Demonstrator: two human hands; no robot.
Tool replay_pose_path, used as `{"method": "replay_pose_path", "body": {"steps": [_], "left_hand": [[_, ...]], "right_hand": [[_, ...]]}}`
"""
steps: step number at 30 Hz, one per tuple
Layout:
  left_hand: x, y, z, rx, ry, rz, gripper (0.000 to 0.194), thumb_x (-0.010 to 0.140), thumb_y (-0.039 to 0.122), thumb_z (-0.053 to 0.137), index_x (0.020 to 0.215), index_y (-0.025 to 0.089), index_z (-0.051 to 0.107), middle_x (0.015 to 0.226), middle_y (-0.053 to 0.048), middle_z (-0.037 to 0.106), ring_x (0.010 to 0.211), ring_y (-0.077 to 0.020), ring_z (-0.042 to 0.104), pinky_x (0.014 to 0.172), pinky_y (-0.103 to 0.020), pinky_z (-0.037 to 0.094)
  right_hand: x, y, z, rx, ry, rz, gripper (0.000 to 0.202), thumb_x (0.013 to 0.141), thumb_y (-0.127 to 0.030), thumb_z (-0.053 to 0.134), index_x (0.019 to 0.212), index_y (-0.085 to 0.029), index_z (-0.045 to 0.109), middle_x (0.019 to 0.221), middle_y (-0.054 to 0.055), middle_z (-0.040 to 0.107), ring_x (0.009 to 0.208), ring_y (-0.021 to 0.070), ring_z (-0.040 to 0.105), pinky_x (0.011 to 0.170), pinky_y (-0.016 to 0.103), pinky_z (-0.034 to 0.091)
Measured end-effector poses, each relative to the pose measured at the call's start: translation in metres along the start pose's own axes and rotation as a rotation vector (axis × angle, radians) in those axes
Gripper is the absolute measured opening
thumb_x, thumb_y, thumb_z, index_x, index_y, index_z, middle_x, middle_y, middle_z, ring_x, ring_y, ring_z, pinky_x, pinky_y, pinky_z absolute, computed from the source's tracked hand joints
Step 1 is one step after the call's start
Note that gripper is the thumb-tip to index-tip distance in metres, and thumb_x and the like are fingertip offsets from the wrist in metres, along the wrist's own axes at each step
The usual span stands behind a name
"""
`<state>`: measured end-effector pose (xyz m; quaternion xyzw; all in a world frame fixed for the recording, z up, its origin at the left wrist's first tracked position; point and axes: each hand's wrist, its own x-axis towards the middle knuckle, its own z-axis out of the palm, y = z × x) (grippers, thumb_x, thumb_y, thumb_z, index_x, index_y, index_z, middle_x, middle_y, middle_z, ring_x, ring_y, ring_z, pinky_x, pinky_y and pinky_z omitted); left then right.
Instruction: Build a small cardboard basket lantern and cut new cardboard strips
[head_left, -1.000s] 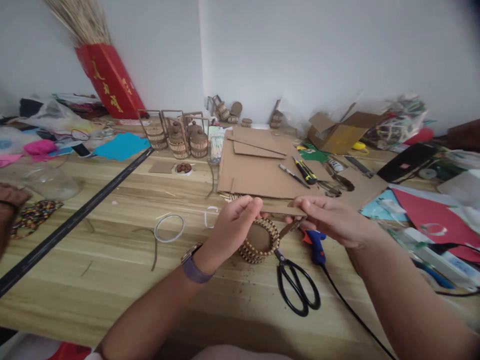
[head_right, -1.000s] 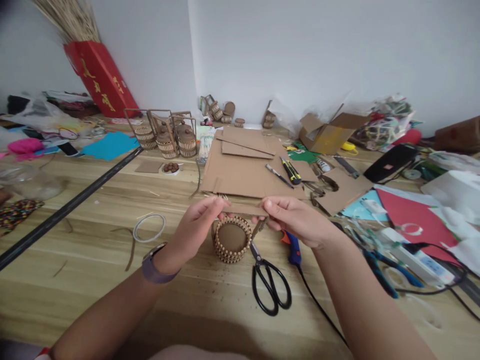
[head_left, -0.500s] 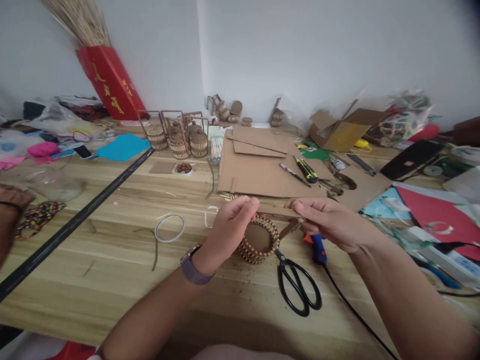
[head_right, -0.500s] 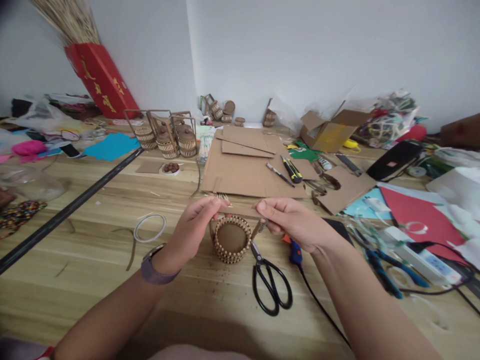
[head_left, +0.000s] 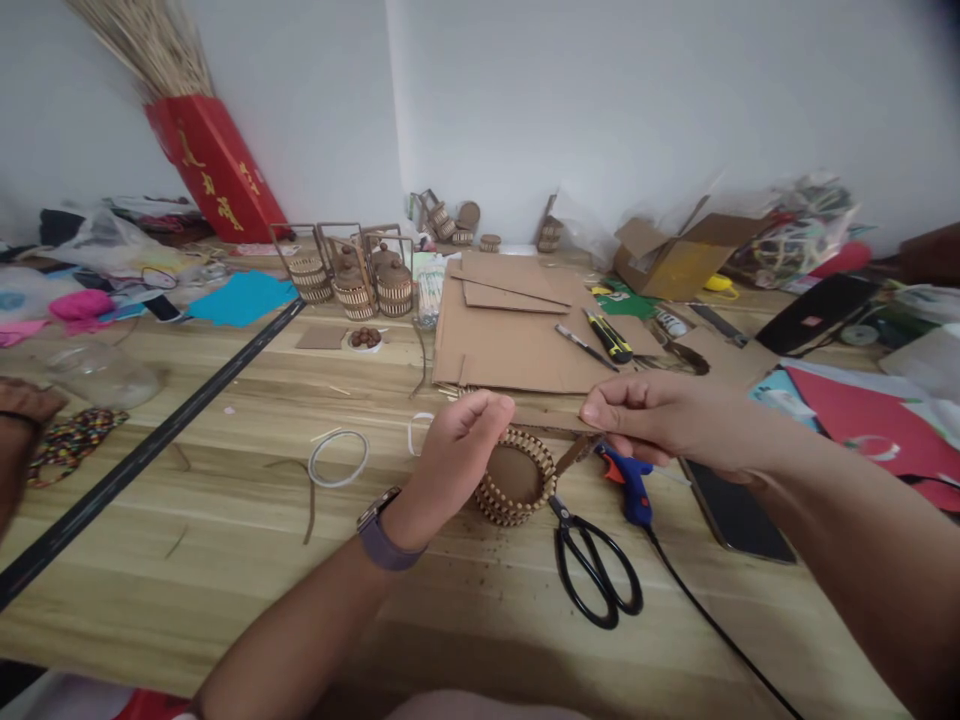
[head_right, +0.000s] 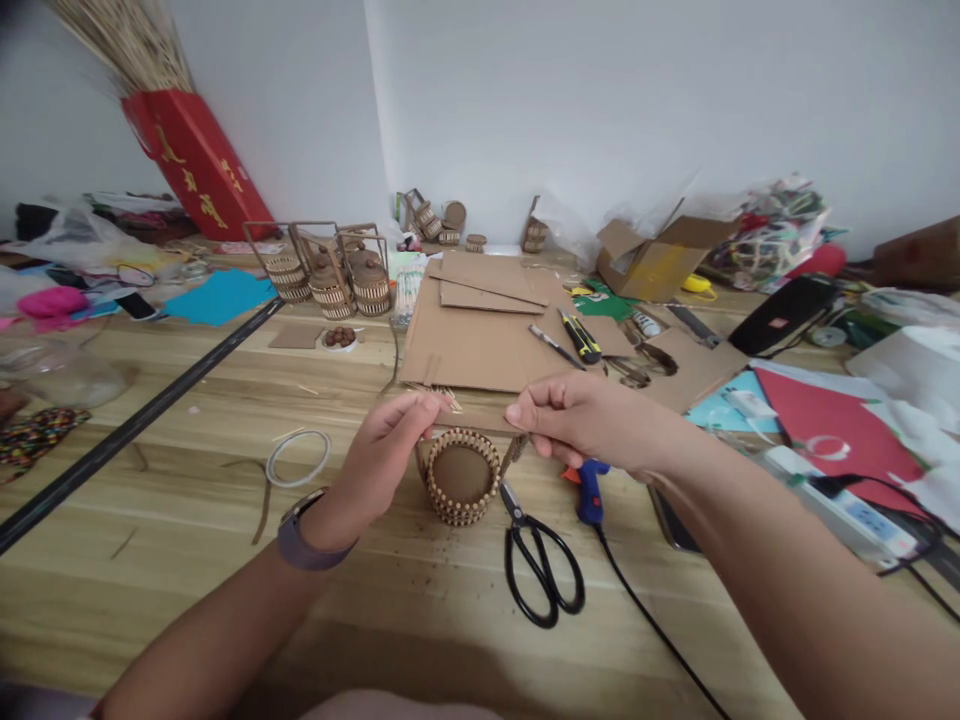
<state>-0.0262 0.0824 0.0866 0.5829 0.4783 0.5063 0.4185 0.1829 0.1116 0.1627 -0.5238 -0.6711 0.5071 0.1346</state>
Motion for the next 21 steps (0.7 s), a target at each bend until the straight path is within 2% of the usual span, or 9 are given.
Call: {"method": "replay_pose_path", "body": {"steps": [7,12,15,18,21], "left_hand": [[0.001,0.005,-0.003,0.012,-0.026,0.004,0.034,0.091,0.041,0.05,0.065,0.02,0.05,0.073,0.001,0.056,0.071,-0.0134,0.05,0.064,-0.025,0.04],[0.001,0.004,-0.001,0.019,-0.04,0.008,0.034,0.093,0.042,0.05,0.066,0.02,0.052,0.074,0.001,0.057,0.074,-0.0143,0.054,0.067,-0.025,0.041],[0.002,0.008,-0.004,0.071,-0.063,0.004,0.031,0.093,0.041,0.048,0.072,0.02,0.058,0.078,0.001,0.062,0.079,-0.0161,0.058,0.071,-0.026,0.043],[0.007,0.022,-0.011,0.209,-0.137,0.028,0.024,0.093,0.035,0.048,0.083,0.021,0.066,0.089,0.0,0.07,0.09,-0.0179,0.062,0.078,-0.027,0.044],[0.017,0.04,-0.016,0.442,-0.282,0.142,0.023,0.091,0.032,0.05,0.086,0.021,0.069,0.093,-0.001,0.072,0.089,-0.0187,0.062,0.072,-0.027,0.041]], "right_hand": [[0.001,-0.006,-0.002,-0.156,-0.003,0.009,0.059,0.061,-0.077,0.068,0.057,-0.021,0.05,0.047,-0.006,0.045,0.042,0.0067,0.034,0.044,0.023,0.027],[0.0,-0.003,-0.003,-0.359,0.047,-0.002,0.064,0.066,-0.086,0.052,0.059,-0.022,0.051,0.051,-0.005,0.046,0.047,0.0096,0.039,0.048,0.025,0.032],[-0.001,-0.003,-0.003,-0.464,0.071,-0.041,0.066,0.068,-0.087,0.047,0.057,-0.022,0.051,0.05,-0.003,0.047,0.049,0.0108,0.04,0.05,0.026,0.033],[-0.002,-0.002,-0.003,-0.455,0.069,-0.051,0.065,0.07,-0.085,0.049,0.058,-0.021,0.052,0.051,-0.002,0.048,0.049,0.0106,0.04,0.049,0.026,0.032],[-0.001,0.001,-0.002,-0.36,0.065,-0.05,0.062,0.071,-0.081,0.053,0.059,-0.021,0.05,0.049,-0.004,0.046,0.046,0.0086,0.037,0.047,0.024,0.03]]}}
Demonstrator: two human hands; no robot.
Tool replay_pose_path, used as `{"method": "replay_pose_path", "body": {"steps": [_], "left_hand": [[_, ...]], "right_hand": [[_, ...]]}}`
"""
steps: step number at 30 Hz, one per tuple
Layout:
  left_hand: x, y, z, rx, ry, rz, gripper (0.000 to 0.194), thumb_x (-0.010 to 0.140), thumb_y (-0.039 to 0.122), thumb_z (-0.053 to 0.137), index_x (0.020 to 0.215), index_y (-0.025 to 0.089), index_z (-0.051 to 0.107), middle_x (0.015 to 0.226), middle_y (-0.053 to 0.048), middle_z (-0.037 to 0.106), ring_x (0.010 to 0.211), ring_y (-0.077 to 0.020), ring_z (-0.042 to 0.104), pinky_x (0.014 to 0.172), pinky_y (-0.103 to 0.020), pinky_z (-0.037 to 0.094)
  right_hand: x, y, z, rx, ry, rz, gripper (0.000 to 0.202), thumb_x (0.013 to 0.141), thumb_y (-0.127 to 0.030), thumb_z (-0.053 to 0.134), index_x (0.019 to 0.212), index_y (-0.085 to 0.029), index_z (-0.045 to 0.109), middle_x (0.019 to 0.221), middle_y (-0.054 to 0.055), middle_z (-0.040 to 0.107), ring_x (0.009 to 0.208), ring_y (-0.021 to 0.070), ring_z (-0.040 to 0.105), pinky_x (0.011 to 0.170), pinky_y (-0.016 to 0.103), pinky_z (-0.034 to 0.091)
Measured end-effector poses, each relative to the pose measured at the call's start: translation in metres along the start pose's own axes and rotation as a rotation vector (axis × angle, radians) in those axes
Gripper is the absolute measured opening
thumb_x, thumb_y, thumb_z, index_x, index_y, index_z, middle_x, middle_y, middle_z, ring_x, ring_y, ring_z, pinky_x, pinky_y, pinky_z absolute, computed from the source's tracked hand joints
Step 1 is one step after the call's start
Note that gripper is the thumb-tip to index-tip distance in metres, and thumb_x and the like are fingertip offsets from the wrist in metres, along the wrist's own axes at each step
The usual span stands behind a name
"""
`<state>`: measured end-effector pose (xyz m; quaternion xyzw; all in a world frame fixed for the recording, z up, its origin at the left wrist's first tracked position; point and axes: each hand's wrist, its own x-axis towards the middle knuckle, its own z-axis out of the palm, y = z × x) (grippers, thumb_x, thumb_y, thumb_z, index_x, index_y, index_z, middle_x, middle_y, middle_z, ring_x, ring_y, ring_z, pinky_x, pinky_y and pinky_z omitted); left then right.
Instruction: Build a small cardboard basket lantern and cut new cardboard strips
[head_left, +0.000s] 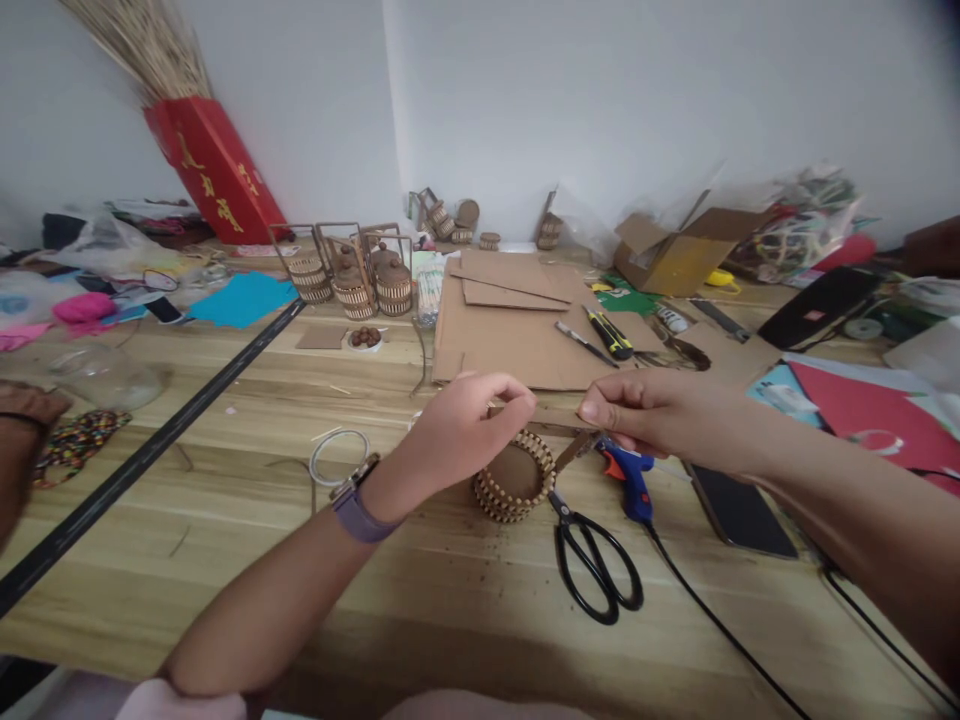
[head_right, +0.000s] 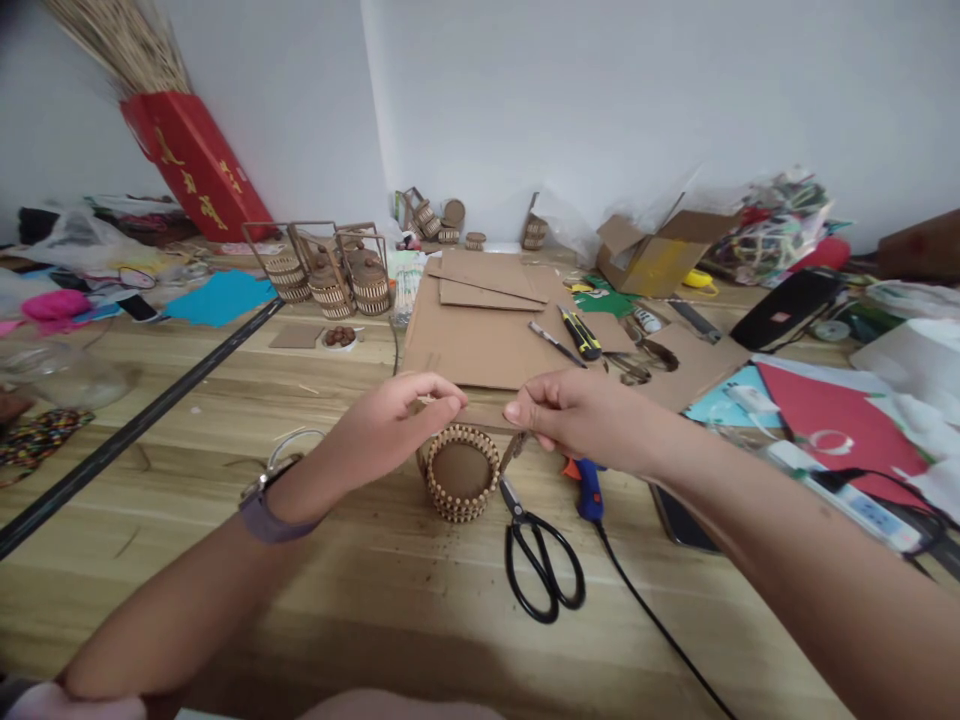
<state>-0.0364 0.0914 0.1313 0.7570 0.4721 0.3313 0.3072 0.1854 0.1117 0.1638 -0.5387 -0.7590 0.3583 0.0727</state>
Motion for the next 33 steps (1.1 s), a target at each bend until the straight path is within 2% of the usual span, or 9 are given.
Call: {"method": "replay_pose_path", "body": {"steps": [3,6,9,12,14,17,22,27,33], "left_hand": [[0.016,0.014,-0.007,0.208,-0.154,0.123,0.029,0.091,0.035,0.05,0.079,0.019,0.071,0.076,-0.003,0.07,0.069,-0.0171,0.059,0.06,-0.028,0.035],[0.036,0.027,-0.005,0.315,-0.293,0.177,0.036,0.09,0.034,0.051,0.063,0.018,0.067,0.054,0.0,0.058,0.048,-0.0132,0.044,0.052,-0.029,0.026],[0.054,0.036,-0.001,0.291,-0.495,0.117,0.038,0.085,0.027,0.054,0.049,0.018,0.06,0.043,0.003,0.048,0.041,-0.0112,0.035,0.048,-0.029,0.024],[0.065,0.041,0.0,0.154,-0.618,0.005,0.037,0.081,0.022,0.055,0.045,0.019,0.06,0.048,0.001,0.058,0.044,-0.0119,0.045,0.047,-0.025,0.029],[0.067,0.045,0.0,0.107,-0.639,-0.061,0.038,0.079,0.021,0.056,0.041,0.019,0.058,0.05,-0.001,0.062,0.047,-0.0133,0.049,0.049,-0.025,0.033],[0.066,0.052,0.0,0.067,-0.645,-0.169,0.04,0.076,0.016,0.056,0.036,0.018,0.055,0.047,-0.002,0.06,0.046,-0.0132,0.048,0.051,-0.026,0.036],[0.066,0.056,0.0,-0.029,-0.654,-0.327,0.037,0.073,0.014,0.058,0.036,0.017,0.054,0.041,0.0,0.052,0.038,-0.0097,0.041,0.042,-0.023,0.031],[0.071,0.047,0.004,-0.105,-0.714,-0.316,0.033,0.068,0.017,0.061,0.036,0.017,0.055,0.041,-0.001,0.052,0.038,-0.0101,0.042,0.038,-0.021,0.03],[0.076,0.046,0.007,-0.026,-0.693,-0.297,0.035,0.067,0.018,0.063,0.034,0.017,0.053,0.04,-0.001,0.048,0.036,-0.0093,0.036,0.037,-0.022,0.023]], "right_hand": [[-0.001,0.001,0.003,0.172,-0.012,0.01,0.056,0.071,-0.074,0.062,0.062,-0.02,0.049,0.049,-0.006,0.046,0.043,0.0065,0.036,0.044,0.023,0.028],[-0.005,0.001,0.006,0.392,-0.032,0.014,0.047,0.069,-0.064,0.073,0.079,-0.021,0.055,0.056,-0.006,0.052,0.044,0.0072,0.04,0.041,0.022,0.028],[-0.011,0.003,0.008,0.509,-0.011,0.007,0.047,0.068,-0.056,0.078,0.09,-0.021,0.056,0.064,-0.003,0.058,0.051,0.01,0.049,0.044,0.023,0.036],[-0.016,0.007,0.01,0.534,0.007,0.02,0.044,0.068,-0.054,0.078,0.09,-0.02,0.059,0.07,0.0,0.061,0.058,0.012,0.054,0.052,0.026,0.044],[-0.017,0.01,0.012,0.532,0.002,0.02,0.044,0.068,-0.053,0.078,0.091,-0.02,0.061,0.07,0.0,0.061,0.059,0.0129,0.055,0.054,0.027,0.045],[-0.016,0.014,0.016,0.498,0.022,-0.008,0.045,0.067,-0.051,0.079,0.094,-0.02,0.061,0.064,-0.002,0.059,0.057,0.0132,0.054,0.053,0.026,0.042],[-0.016,0.013,0.021,0.366,0.149,-0.093,0.039,0.069,-0.051,0.076,0.088,-0.02,0.062,0.06,-0.002,0.059,0.054,0.0124,0.049,0.049,0.025,0.036],[-0.017,0.015,0.023,0.302,0.207,-0.16,0.035,0.073,-0.051,0.072,0.087,-0.02,0.065,0.062,0.0,0.063,0.055,0.0141,0.05,0.05,0.027,0.036],[-0.02,0.017,0.024,0.29,0.227,-0.162,0.034,0.075,-0.052,0.071,0.088,-0.021,0.067,0.066,0.002,0.065,0.057,0.0159,0.054,0.051,0.028,0.04]]}}
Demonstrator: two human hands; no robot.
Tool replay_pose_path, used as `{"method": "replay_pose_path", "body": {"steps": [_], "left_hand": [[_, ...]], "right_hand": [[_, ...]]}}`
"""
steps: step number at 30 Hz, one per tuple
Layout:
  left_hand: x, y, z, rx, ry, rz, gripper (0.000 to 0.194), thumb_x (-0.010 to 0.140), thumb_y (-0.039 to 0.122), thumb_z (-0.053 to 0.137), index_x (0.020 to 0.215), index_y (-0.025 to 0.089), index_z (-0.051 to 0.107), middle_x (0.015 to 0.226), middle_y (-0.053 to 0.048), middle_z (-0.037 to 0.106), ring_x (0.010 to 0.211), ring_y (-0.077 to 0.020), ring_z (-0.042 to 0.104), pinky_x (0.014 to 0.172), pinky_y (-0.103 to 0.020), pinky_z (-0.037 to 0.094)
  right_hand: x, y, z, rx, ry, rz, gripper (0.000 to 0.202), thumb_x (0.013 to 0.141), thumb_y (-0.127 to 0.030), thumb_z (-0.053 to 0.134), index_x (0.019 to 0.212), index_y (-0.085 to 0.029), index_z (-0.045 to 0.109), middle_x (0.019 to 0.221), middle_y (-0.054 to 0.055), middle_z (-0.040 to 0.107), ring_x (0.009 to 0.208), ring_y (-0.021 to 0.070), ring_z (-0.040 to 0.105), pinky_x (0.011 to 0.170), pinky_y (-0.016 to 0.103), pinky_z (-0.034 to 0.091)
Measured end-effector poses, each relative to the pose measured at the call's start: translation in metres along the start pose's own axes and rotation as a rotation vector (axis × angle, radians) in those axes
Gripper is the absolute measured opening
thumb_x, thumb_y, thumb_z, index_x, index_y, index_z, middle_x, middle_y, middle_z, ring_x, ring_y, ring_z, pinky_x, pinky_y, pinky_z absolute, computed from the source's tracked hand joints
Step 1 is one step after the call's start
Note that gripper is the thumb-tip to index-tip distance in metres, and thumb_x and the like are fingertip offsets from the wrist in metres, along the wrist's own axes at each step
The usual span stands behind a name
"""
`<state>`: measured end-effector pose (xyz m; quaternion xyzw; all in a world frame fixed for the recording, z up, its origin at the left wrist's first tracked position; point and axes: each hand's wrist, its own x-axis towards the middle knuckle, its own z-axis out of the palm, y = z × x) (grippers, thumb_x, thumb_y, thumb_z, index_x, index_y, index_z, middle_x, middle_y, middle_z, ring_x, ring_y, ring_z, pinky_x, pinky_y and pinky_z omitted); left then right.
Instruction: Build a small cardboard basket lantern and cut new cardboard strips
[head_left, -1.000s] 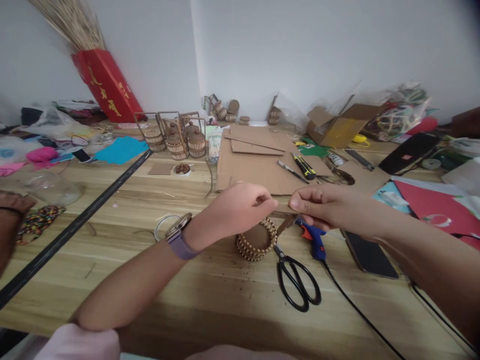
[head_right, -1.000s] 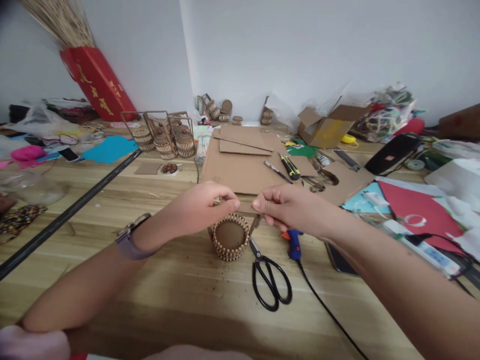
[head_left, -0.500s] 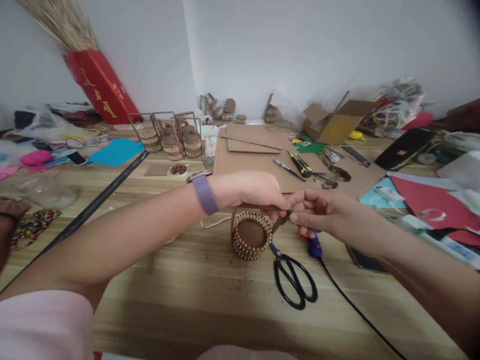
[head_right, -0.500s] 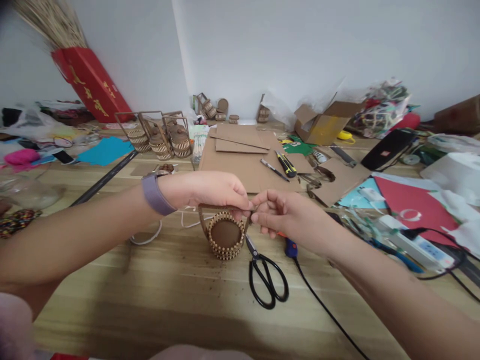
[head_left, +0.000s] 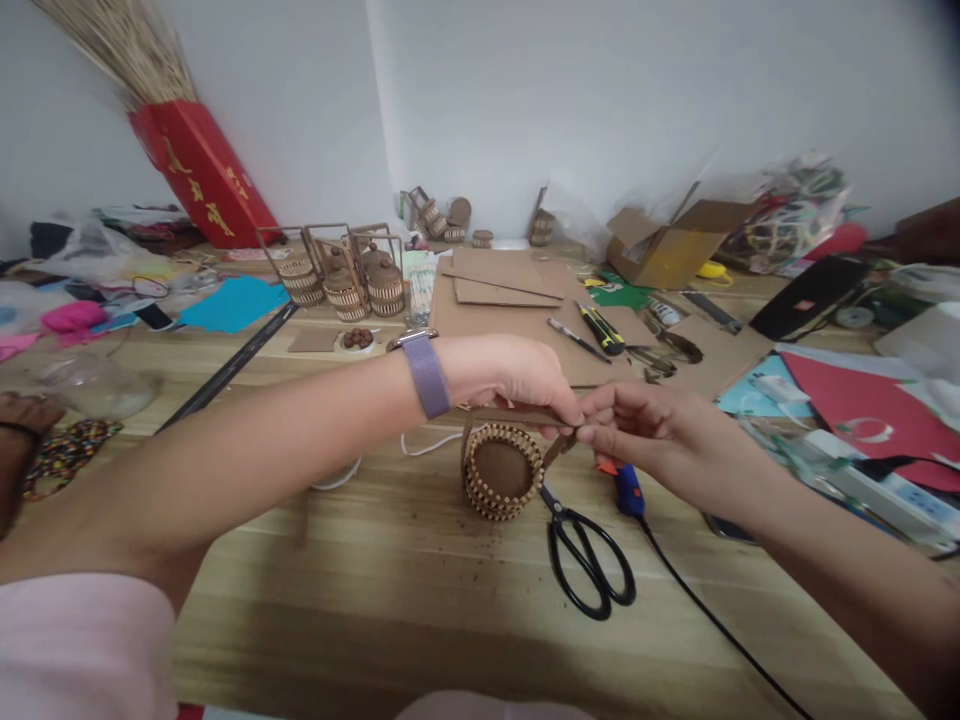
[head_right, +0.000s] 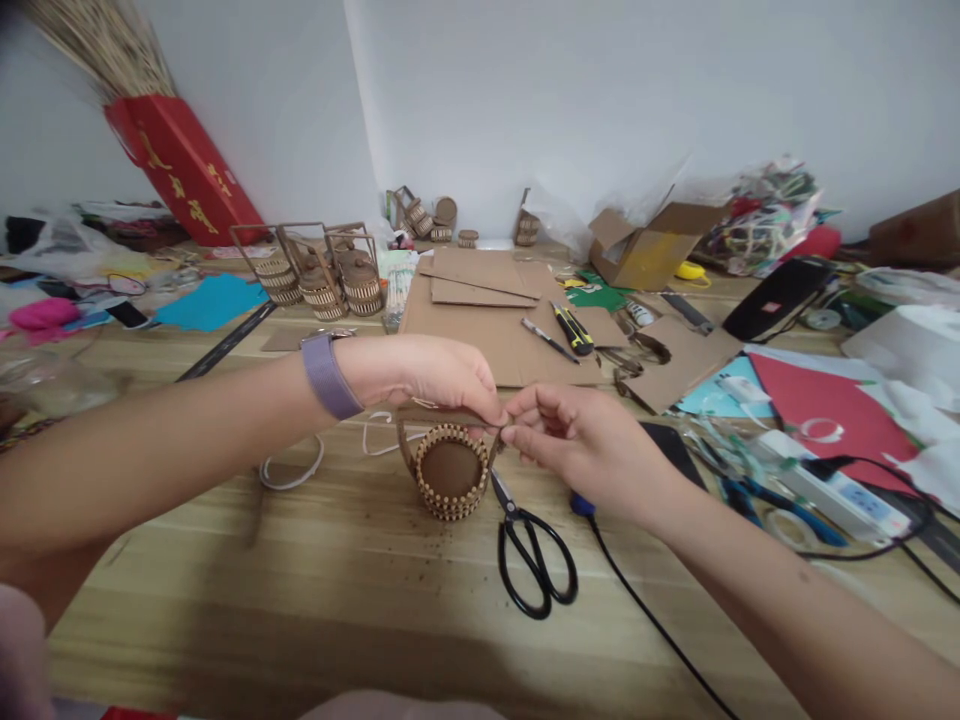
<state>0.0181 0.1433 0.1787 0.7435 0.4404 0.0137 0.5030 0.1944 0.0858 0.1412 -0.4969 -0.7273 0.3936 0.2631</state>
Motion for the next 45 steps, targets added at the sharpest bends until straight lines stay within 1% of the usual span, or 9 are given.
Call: {"method": "replay_pose_path", "body": {"steps": [10,12,14,17,19,23,28,35,45], "left_hand": [[-0.006,-0.002,-0.001,0.167,0.096,0.07,0.033,0.072,0.021,0.067,0.039,0.02,0.059,0.04,0.001,0.049,0.036,-0.0123,0.037,0.044,-0.028,0.029],[-0.014,-0.01,-0.002,0.133,0.189,0.137,0.035,0.079,0.031,0.066,0.046,0.02,0.063,0.044,0.001,0.053,0.039,-0.013,0.041,0.045,-0.028,0.031],[-0.021,-0.024,0.001,-0.042,0.374,0.228,0.035,0.088,0.039,0.056,0.061,0.019,0.068,0.057,-0.001,0.062,0.049,-0.0139,0.05,0.05,-0.025,0.037],[-0.025,-0.055,0.018,-0.406,0.592,0.283,0.045,0.097,0.048,0.038,0.084,0.018,0.068,0.079,-0.006,0.07,0.073,-0.0167,0.062,0.067,-0.025,0.046],[-0.024,-0.073,0.034,-0.518,0.729,0.264,0.047,0.098,0.052,0.036,0.079,0.019,0.063,0.079,-0.004,0.067,0.075,-0.017,0.061,0.071,-0.027,0.046],[-0.02,-0.085,0.06,-0.613,0.689,0.281,0.055,0.097,0.058,0.032,0.062,0.02,0.05,0.058,0.001,0.052,0.058,-0.0139,0.05,0.062,-0.027,0.041],[-0.014,-0.077,0.07,-0.723,0.699,0.307,0.05,0.096,0.056,0.036,0.059,0.023,0.037,0.049,0.006,0.035,0.05,-0.0119,0.039,0.053,-0.026,0.033],[-0.013,-0.073,0.071,-0.754,0.785,0.252,0.047,0.095,0.055,0.039,0.06,0.023,0.038,0.05,0.006,0.034,0.05,-0.0119,0.038,0.053,-0.026,0.033],[-0.003,-0.077,0.079,-0.953,0.821,0.444,0.051,0.098,0.046,0.038,0.053,0.022,0.032,0.046,0.006,0.032,0.048,-0.0107,0.039,0.055,-0.026,0.034]], "right_hand": [[0.003,-0.004,-0.002,0.007,-0.026,0.007,0.034,0.073,-0.051,0.071,0.086,-0.02,0.064,0.059,0.0,0.062,0.053,0.0145,0.053,0.049,0.027,0.039],[0.005,-0.005,-0.004,0.031,-0.031,0.05,0.038,0.07,-0.053,0.074,0.086,-0.021,0.062,0.059,-0.001,0.06,0.053,0.0142,0.052,0.048,0.027,0.038],[0.008,-0.006,-0.006,0.061,-0.037,0.092,0.04,0.068,-0.054,0.075,0.086,-0.021,0.06,0.06,-0.002,0.06,0.053,0.0141,0.053,0.048,0.027,0.039],[0.011,-0.005,-0.007,0.094,-0.054,0.126,0.042,0.066,-0.054,0.077,0.086,-0.022,0.059,0.061,-0.002,0.059,0.053,0.0139,0.054,0.048,0.026,0.04],[0.012,-0.004,-0.009,0.113,-0.07,0.146,0.041,0.065,-0.051,0.078,0.087,-0.022,0.059,0.06,-0.003,0.059,0.054,0.0138,0.054,0.049,0.026,0.041],[0.011,-0.009,-0.012,0.167,-0.104,0.197,0.042,0.063,-0.05,0.081,0.085,-0.022,0.059,0.06,-0.003,0.056,0.056,0.0136,0.052,0.052,0.027,0.041],[0.011,-0.019,-0.015,0.145,-0.108,0.252,0.043,0.064,-0.059,0.077,0.074,-0.02,0.06,0.064,-0.001,0.057,0.056,0.0122,0.05,0.052,0.027,0.038],[0.019,-0.023,-0.017,0.065,-0.155,0.274,0.049,0.061,-0.067,0.076,0.072,-0.021,0.062,0.054,-0.003,0.049,0.05,0.0098,0.038,0.046,0.025,0.024],[0.031,-0.028,-0.025,0.125,-0.375,0.313,0.038,0.062,-0.05,0.083,0.066,-0.019,0.061,0.053,-0.005,0.049,0.049,0.0069,0.035,0.047,0.022,0.023]]}}
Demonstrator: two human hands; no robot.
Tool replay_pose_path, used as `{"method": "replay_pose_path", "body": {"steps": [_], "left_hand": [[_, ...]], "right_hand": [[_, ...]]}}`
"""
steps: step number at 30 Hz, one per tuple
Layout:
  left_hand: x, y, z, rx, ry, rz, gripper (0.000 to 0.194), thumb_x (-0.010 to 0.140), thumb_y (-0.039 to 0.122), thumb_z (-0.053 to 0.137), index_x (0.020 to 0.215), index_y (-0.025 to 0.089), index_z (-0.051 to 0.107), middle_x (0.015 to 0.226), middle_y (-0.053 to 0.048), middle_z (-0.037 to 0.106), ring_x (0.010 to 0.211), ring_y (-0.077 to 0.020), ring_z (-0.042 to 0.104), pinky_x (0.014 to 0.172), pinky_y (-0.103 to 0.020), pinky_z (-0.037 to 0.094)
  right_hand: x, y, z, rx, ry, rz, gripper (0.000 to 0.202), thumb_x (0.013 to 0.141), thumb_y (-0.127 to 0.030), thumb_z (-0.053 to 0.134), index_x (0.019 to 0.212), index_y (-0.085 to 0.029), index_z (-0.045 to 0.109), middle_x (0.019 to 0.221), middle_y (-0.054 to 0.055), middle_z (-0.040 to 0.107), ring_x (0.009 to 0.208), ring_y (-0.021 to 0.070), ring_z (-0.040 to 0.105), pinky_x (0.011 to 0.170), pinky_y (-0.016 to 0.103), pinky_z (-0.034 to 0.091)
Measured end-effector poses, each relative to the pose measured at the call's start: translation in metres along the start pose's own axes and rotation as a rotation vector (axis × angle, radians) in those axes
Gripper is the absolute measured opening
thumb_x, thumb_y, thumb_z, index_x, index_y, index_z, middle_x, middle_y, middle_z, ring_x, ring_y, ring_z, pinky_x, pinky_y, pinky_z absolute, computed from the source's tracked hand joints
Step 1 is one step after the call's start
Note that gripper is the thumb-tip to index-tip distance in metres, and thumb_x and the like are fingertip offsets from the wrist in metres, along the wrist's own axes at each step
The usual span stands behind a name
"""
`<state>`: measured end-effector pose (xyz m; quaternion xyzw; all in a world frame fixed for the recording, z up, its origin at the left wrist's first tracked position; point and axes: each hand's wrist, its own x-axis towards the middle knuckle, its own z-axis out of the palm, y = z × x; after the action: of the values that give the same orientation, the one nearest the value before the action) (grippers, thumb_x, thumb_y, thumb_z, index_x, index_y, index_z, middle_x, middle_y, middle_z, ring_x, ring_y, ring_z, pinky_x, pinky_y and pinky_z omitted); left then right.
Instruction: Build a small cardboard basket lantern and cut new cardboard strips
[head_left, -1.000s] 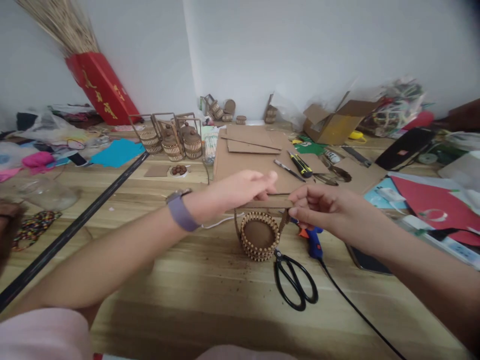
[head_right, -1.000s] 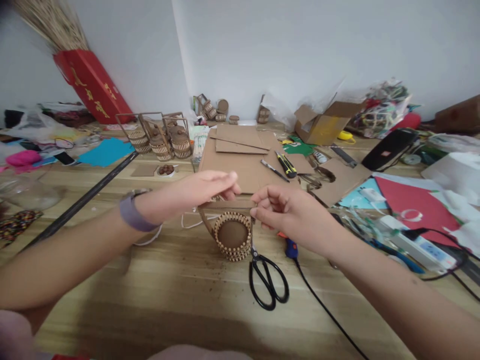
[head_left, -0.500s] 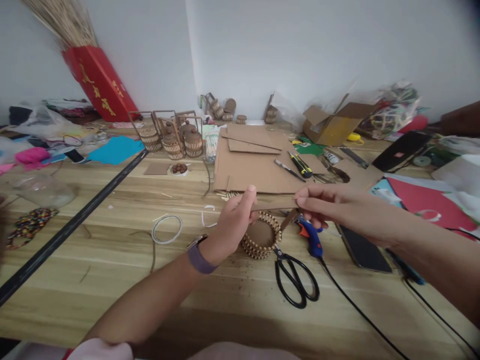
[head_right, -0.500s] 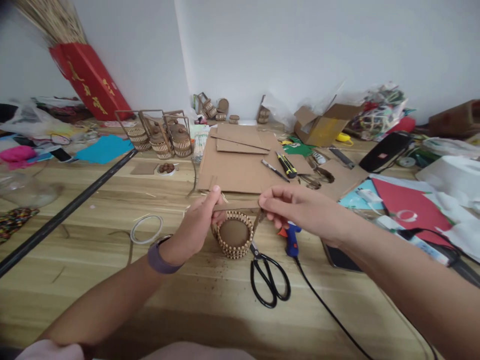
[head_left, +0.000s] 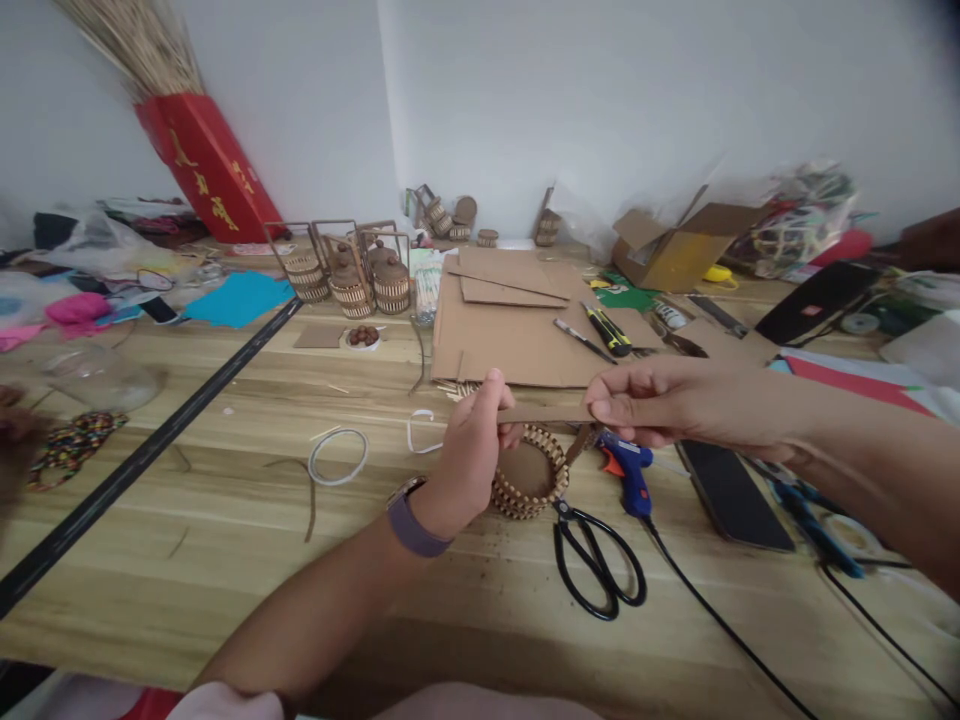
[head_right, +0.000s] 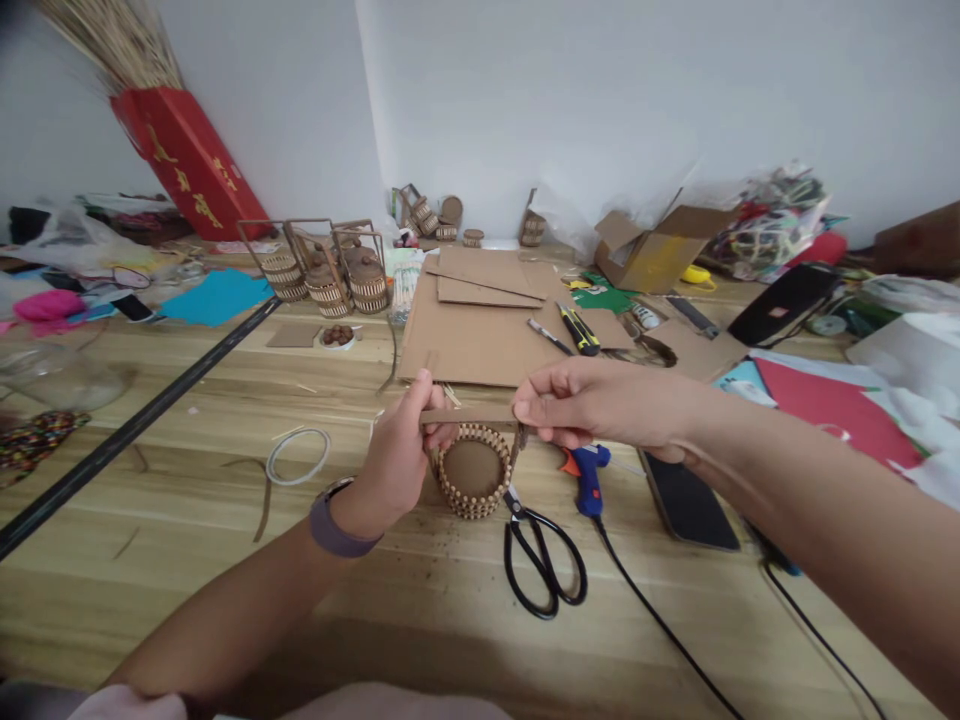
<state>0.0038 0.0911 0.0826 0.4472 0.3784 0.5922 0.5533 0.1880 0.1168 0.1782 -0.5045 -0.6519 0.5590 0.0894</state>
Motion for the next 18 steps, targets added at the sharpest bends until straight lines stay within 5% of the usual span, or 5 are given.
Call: {"method": "replay_pose_path", "body": {"steps": [18], "left_hand": [[-0.002,0.0002,0.0006,0.03,0.011,0.014,0.053,0.099,0.047,0.037,0.053,0.022,0.034,0.047,0.005,0.036,0.048,-0.0111,0.04,0.054,-0.026,0.034]], "right_hand": [[0.0074,-0.0018,-0.0041,0.108,-0.046,0.135,0.035,0.049,-0.036,0.09,0.056,-0.016,0.062,0.048,-0.005,0.054,0.039,0.0015,0.035,0.04,0.017,0.019]]}}
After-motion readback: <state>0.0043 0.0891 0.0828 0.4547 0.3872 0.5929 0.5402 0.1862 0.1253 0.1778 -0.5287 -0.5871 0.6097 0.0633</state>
